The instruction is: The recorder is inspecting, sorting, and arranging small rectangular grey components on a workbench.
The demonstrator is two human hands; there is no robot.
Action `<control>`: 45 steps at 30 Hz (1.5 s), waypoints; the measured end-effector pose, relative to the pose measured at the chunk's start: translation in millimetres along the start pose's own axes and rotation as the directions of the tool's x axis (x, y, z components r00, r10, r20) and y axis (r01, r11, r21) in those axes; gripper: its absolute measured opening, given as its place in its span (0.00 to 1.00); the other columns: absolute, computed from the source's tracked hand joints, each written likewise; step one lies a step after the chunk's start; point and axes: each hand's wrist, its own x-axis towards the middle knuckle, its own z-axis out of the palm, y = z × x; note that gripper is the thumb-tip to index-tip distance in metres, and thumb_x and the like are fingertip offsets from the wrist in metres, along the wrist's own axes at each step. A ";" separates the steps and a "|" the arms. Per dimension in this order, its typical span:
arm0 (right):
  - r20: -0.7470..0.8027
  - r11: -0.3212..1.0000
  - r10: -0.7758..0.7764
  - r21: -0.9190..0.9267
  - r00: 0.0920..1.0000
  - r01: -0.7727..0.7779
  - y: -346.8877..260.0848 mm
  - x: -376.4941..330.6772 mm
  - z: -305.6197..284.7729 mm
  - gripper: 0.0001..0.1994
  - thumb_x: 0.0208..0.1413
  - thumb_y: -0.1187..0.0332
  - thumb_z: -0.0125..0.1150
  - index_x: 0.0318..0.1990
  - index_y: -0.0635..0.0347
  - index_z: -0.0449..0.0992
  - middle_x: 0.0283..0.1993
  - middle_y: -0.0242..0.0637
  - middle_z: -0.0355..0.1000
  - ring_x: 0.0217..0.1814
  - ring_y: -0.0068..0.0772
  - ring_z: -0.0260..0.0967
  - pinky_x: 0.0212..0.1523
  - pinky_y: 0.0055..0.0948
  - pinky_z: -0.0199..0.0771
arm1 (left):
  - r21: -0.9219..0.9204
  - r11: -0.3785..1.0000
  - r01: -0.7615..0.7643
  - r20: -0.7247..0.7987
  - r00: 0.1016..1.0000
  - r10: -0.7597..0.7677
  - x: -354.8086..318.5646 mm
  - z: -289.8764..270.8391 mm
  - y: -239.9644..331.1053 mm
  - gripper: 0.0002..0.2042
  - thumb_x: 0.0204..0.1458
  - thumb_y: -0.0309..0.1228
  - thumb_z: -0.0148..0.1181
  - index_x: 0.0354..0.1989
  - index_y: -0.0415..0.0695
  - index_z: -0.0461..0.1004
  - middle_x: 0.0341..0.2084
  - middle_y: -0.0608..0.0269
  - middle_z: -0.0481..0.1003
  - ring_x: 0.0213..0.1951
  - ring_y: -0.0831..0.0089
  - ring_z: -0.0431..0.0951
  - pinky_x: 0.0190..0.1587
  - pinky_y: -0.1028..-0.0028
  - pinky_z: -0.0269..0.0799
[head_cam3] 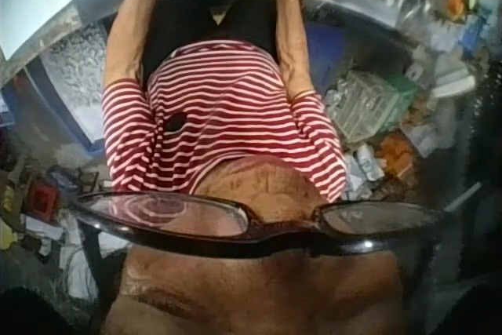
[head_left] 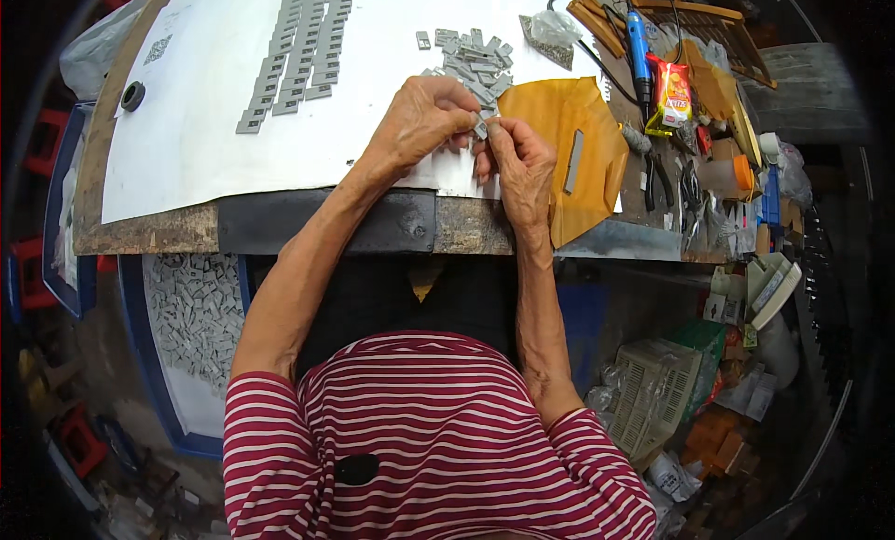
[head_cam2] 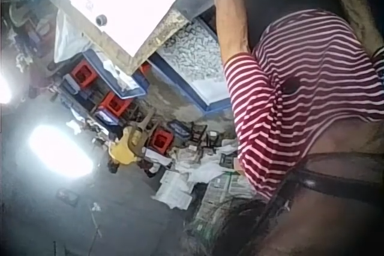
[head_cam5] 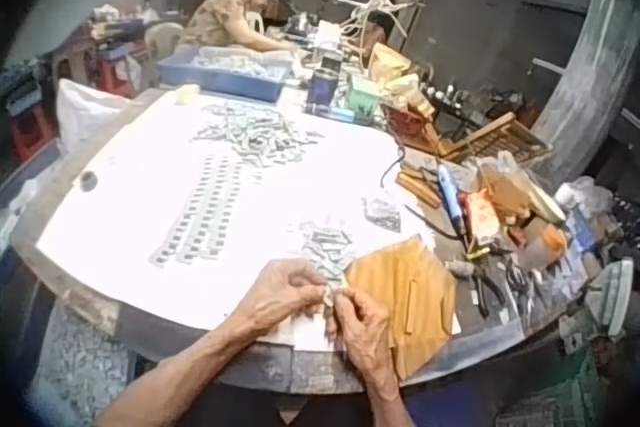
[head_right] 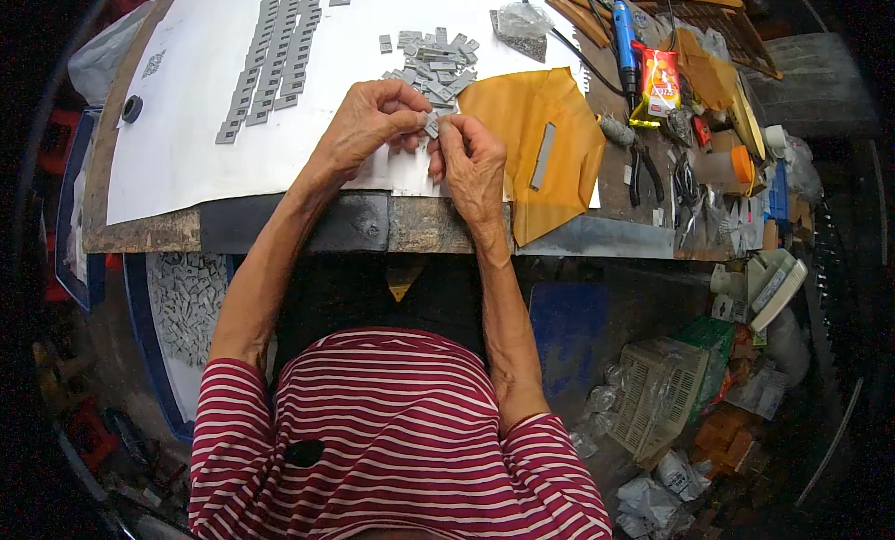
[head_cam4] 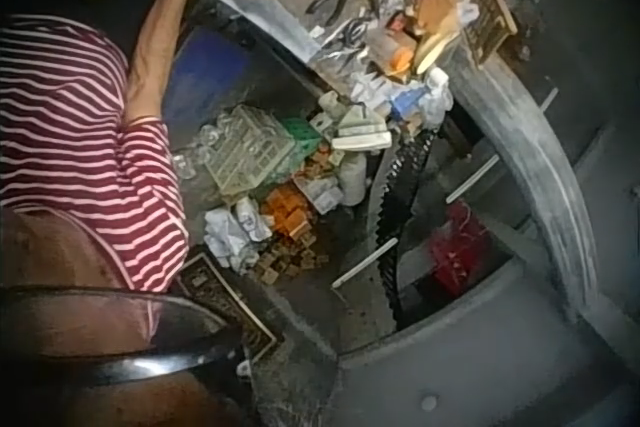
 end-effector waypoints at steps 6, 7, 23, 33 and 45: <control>-0.001 1.000 -0.020 0.008 1.000 0.020 -1.0 -1.0 -0.5 0.10 0.57 0.69 0.49 0.34 0.69 0.70 0.21 0.32 0.67 0.17 0.16 0.61 0.16 0.16 0.60 | -0.012 1.000 0.016 0.013 1.000 -0.016 0.7 -1.3 -1.4 0.07 0.43 0.23 0.55 0.29 0.32 0.73 0.17 0.60 0.72 0.18 0.79 0.72 0.20 0.82 0.67; -0.003 1.000 -0.027 0.014 1.000 0.027 -0.9 -1.1 -0.4 0.10 0.57 0.69 0.49 0.34 0.69 0.70 0.21 0.32 0.67 0.17 0.16 0.61 0.16 0.16 0.60 | -0.012 1.000 0.016 0.013 1.000 -0.016 0.8 -1.7 -1.5 0.07 0.43 0.23 0.55 0.29 0.32 0.73 0.17 0.60 0.72 0.18 0.79 0.72 0.20 0.82 0.67; -0.002 0.998 -0.054 0.035 0.999 0.054 -0.2 -1.9 -4.4 0.09 0.57 0.71 0.49 0.37 0.69 0.71 0.23 0.35 0.69 0.17 0.17 0.61 0.18 0.16 0.61 | 0.010 0.998 0.054 0.035 0.998 -0.054 -0.3 -1.6 2.1 0.06 0.44 0.24 0.56 0.31 0.36 0.73 0.17 0.66 0.72 0.19 0.83 0.71 0.21 0.84 0.63; -0.021 0.996 -0.057 0.061 0.998 0.058 0.4 -1.9 -3.3 0.09 0.57 0.71 0.49 0.36 0.70 0.71 0.22 0.33 0.68 0.17 0.16 0.60 0.17 0.16 0.59 | -0.005 0.999 0.047 0.028 0.999 -0.046 -0.2 -2.0 1.1 0.06 0.44 0.23 0.56 0.31 0.36 0.73 0.17 0.65 0.72 0.19 0.82 0.71 0.21 0.85 0.63; -0.022 0.999 -0.040 0.016 0.999 0.041 -0.9 -3.0 -3.4 0.08 0.56 0.72 0.50 0.38 0.70 0.71 0.24 0.34 0.69 0.18 0.16 0.62 0.19 0.15 0.62 | -0.027 0.999 0.046 0.035 0.998 -0.045 0.9 -2.5 -1.8 0.06 0.44 0.23 0.56 0.31 0.36 0.72 0.17 0.64 0.73 0.19 0.82 0.71 0.21 0.85 0.64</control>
